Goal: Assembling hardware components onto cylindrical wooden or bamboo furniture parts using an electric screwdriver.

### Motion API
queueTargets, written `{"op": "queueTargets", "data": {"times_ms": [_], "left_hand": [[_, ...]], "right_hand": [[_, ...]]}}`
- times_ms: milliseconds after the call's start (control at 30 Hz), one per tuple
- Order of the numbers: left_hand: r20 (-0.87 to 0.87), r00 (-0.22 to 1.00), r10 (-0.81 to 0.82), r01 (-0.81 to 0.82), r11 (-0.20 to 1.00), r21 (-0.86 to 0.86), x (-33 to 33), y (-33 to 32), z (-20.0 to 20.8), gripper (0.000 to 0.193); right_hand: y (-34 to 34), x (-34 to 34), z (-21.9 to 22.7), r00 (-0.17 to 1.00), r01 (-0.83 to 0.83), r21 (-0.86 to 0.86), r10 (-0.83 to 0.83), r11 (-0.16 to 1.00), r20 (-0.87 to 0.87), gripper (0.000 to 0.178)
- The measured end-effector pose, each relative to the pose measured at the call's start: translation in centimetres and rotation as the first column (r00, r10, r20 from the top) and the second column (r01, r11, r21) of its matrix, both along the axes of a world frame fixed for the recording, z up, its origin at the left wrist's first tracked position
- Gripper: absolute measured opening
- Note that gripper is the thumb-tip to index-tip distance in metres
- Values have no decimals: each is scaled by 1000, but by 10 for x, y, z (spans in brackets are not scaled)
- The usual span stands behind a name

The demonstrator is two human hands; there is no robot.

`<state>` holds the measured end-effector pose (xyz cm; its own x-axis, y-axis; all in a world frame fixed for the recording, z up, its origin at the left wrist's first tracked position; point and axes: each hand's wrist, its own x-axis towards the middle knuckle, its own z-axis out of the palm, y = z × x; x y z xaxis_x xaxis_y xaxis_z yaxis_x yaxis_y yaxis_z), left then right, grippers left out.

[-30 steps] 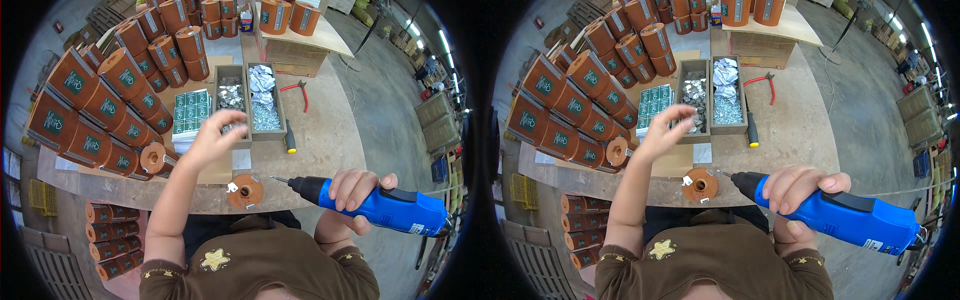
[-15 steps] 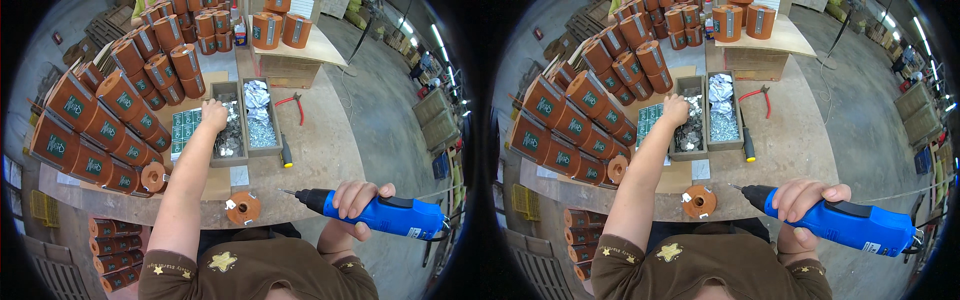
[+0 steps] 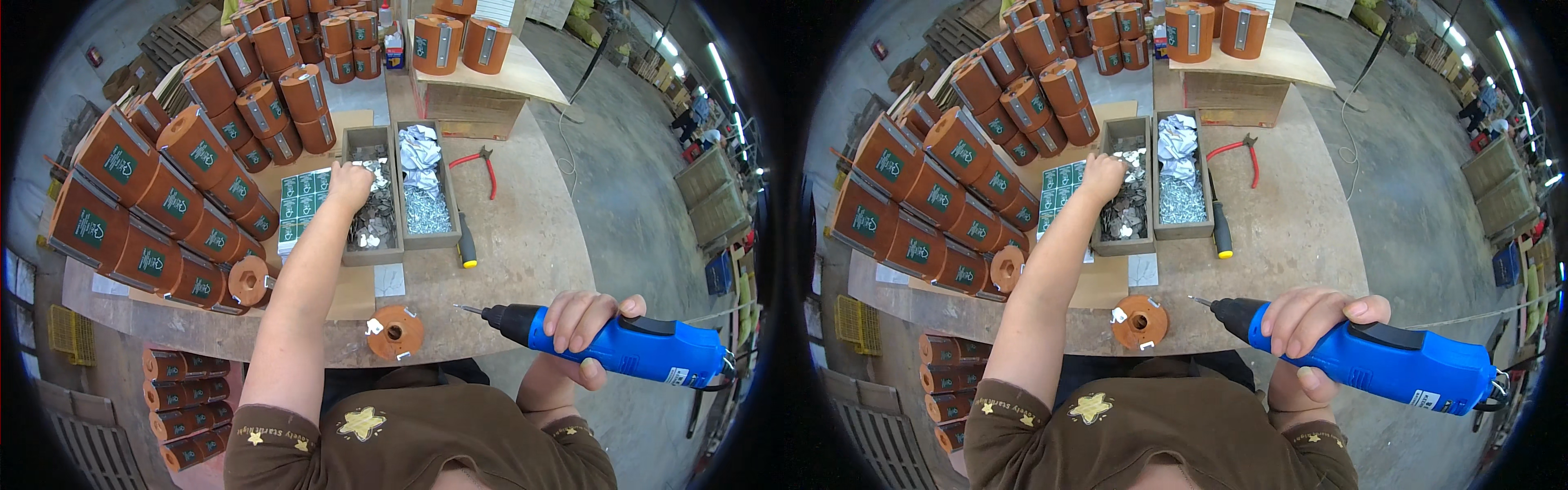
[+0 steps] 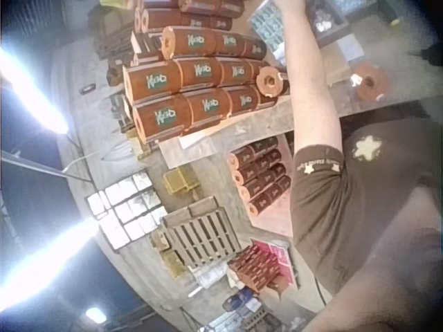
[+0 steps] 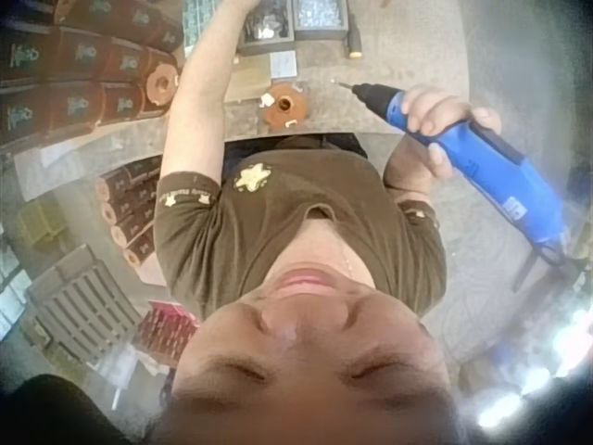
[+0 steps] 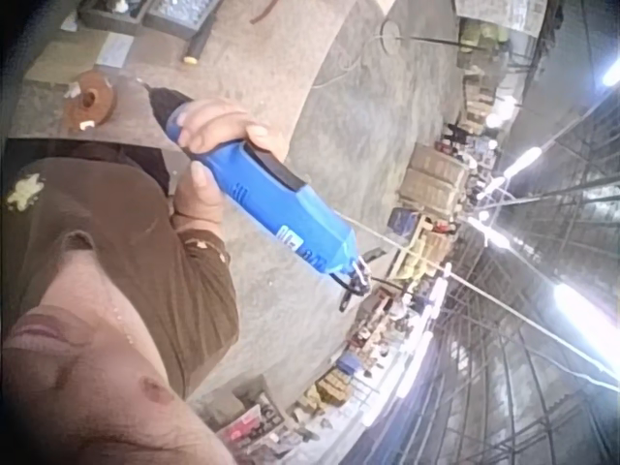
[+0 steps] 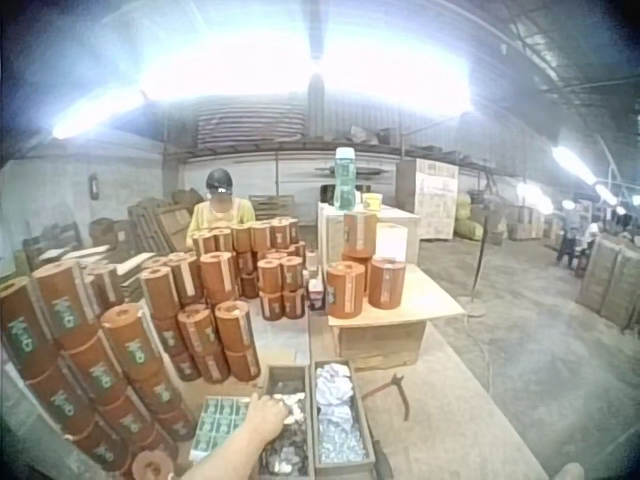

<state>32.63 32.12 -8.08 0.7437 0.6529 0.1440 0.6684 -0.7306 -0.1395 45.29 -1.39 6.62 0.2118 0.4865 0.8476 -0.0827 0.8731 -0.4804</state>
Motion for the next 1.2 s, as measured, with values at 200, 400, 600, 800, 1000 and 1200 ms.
{"op": "queueTargets", "data": {"times_ms": [200,400,600,800,1000,1200], "left_hand": [[114,984,-135,135,991,16,-1,-8,17,13],[744,662,90,333,854,-399,-22,-54,44,11],[661,463,591,583,358,-729,-55,-101,57,14],[563,421,711,631,216,-745,-78,-146,67,14],[720,488,494,573,441,-691,-100,-198,90,23],[465,880,99,418,305,-856,-101,-214,100,12]], "right_hand": [[-3,-2,1,1000,-2,14,2,1000,7,62],[-8,-8,2,999,35,33,-35,999,-20,62],[-10,-14,2,999,-2,36,3,999,-52,62],[-14,-22,2,999,-8,21,8,1000,-31,62],[-19,-24,1,1000,-5,1,5,1000,-28,66],[-19,-26,0,999,-38,39,39,999,-30,66]]}}
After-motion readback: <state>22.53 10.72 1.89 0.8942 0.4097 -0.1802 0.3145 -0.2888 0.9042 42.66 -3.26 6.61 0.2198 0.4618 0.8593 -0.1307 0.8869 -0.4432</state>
